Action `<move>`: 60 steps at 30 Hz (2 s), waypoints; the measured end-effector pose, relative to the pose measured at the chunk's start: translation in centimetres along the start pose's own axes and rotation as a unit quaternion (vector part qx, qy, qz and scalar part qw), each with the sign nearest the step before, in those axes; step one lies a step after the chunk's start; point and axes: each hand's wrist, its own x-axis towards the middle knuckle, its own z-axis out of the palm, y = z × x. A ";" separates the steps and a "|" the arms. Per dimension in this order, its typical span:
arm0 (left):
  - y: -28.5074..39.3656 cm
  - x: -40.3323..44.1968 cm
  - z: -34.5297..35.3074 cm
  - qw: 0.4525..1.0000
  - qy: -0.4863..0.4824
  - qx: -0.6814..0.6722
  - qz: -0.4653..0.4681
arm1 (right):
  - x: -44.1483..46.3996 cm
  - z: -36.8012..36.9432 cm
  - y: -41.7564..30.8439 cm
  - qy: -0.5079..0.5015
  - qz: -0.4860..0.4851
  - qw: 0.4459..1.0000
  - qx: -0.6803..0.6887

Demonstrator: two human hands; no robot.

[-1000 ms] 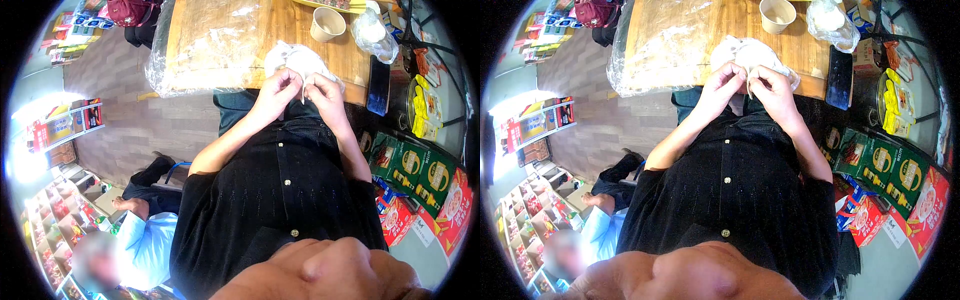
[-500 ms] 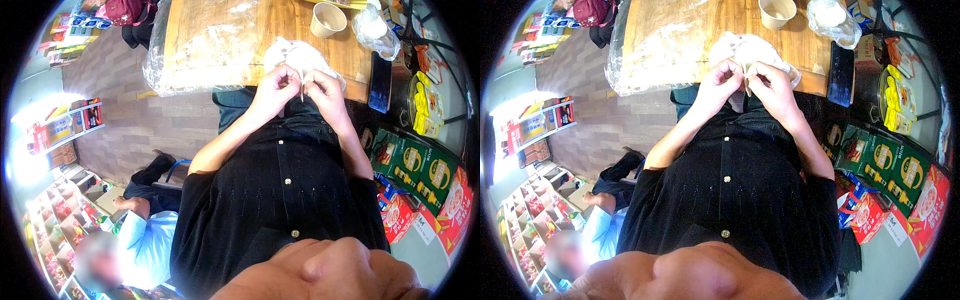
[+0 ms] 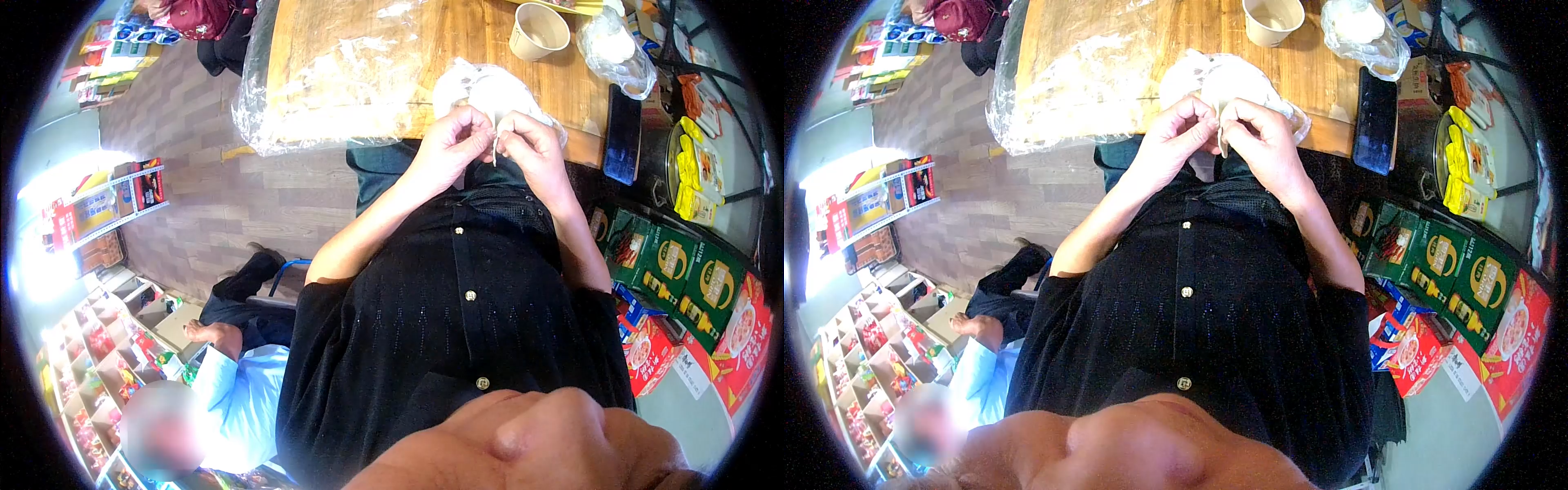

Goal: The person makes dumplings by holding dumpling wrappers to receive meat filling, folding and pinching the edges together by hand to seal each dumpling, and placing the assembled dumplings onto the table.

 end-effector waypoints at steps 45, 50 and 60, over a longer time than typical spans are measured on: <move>0.8 -1.0 0.2 0.983 0.024 -0.159 -0.090 | -1.3 0.7 0.8 0.052 0.020 0.998 0.031; 1.1 -1.1 0.6 0.982 0.015 -0.168 -0.086 | -1.5 1.0 0.0 0.055 0.034 0.998 0.026; 0.1 -1.0 0.2 0.993 -0.013 -0.104 -0.051 | -1.5 0.5 -0.2 0.039 0.013 0.998 -0.052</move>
